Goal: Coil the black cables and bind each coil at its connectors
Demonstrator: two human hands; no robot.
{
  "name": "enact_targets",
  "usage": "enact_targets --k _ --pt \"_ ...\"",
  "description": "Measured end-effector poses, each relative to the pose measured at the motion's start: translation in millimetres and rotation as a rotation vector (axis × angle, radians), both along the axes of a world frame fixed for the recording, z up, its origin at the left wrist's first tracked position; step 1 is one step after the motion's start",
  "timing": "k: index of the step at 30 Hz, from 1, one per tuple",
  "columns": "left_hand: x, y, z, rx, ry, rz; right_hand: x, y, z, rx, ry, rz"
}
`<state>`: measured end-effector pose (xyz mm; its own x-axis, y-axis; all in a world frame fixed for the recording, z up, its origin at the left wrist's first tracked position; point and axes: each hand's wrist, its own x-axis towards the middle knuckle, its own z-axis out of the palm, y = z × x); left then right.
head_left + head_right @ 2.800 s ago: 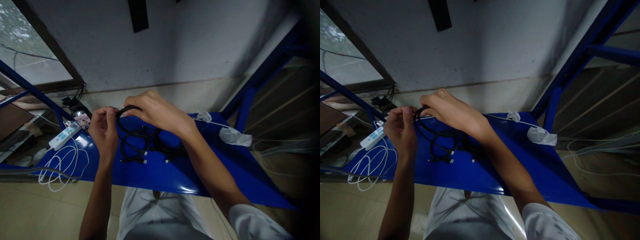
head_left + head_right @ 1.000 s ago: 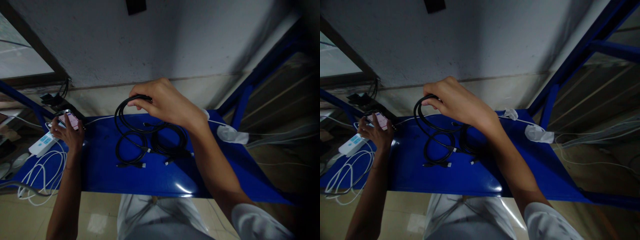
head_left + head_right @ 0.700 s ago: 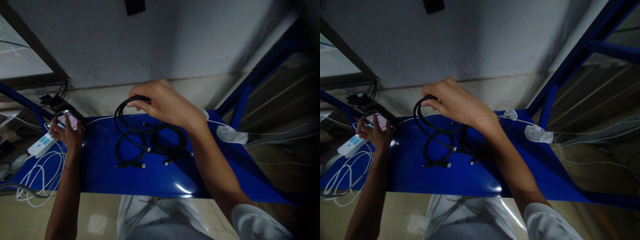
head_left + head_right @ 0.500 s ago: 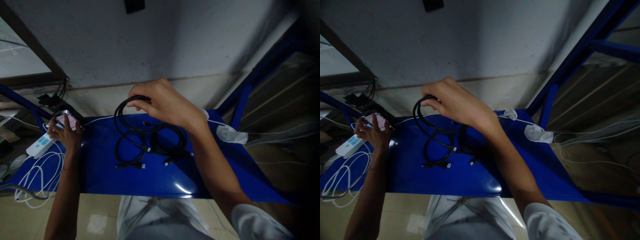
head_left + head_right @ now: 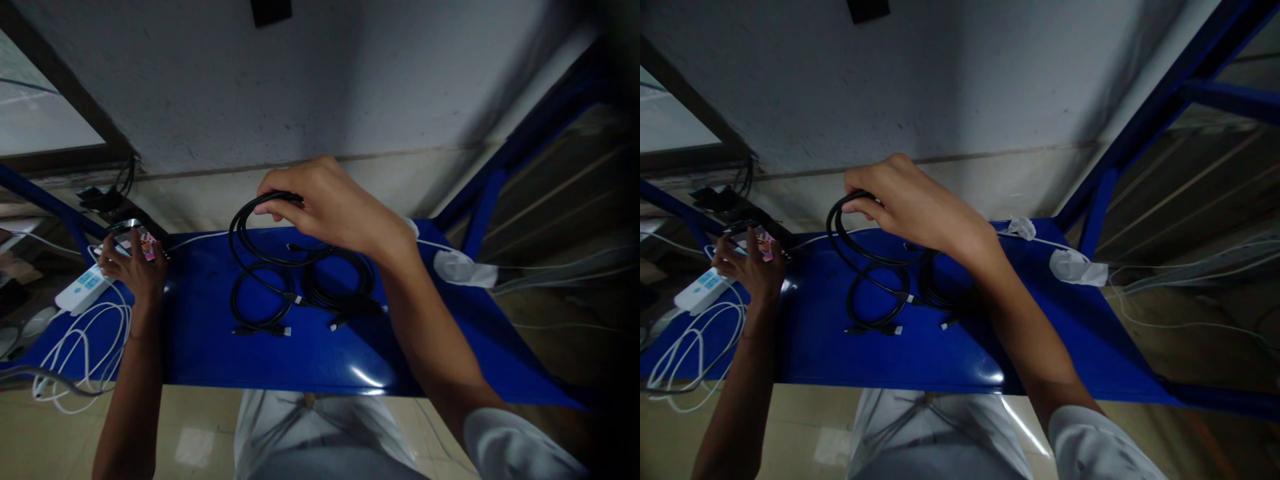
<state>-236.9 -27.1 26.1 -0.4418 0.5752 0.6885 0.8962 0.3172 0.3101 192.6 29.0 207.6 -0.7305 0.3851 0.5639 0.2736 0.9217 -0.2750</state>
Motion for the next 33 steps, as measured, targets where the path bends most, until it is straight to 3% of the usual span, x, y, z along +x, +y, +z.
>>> enact_targets --k 6,10,14,17,20,23,25,28,33 --pt "-5 7 -10.6 0.138 0.019 -0.163 -2 -2 -0.7 -0.012 0.084 0.031" --pt "9 14 -17.0 0.087 -0.159 -0.378 -3 -7 1.9 -0.068 0.150 0.068" --pt "61 -1 -3.8 0.045 -0.453 -0.604 -6 -11 3.4 -0.114 0.205 0.124" --pt "114 -28 5.7 0.031 -0.751 -0.791 -14 -9 -0.5 -0.141 0.268 0.189" --pt "161 -54 3.9 -0.045 -1.004 -0.967 -26 -4 -8.4 -0.216 0.314 0.241" --pt "189 -69 -3.0 -0.116 -1.106 -0.962 -40 1 -18.3 -0.335 0.369 0.307" --pt "197 -75 -5.8 -0.176 -0.994 -0.897 -47 4 -24.9 -0.445 0.411 0.349" --pt "196 -85 -7.3 -0.270 -0.802 -0.850 -55 8 -33.4 -0.625 0.458 0.387" --pt "180 -108 -11.6 -0.297 -0.757 -0.777 -65 17 -49.2 -0.849 0.417 0.383"
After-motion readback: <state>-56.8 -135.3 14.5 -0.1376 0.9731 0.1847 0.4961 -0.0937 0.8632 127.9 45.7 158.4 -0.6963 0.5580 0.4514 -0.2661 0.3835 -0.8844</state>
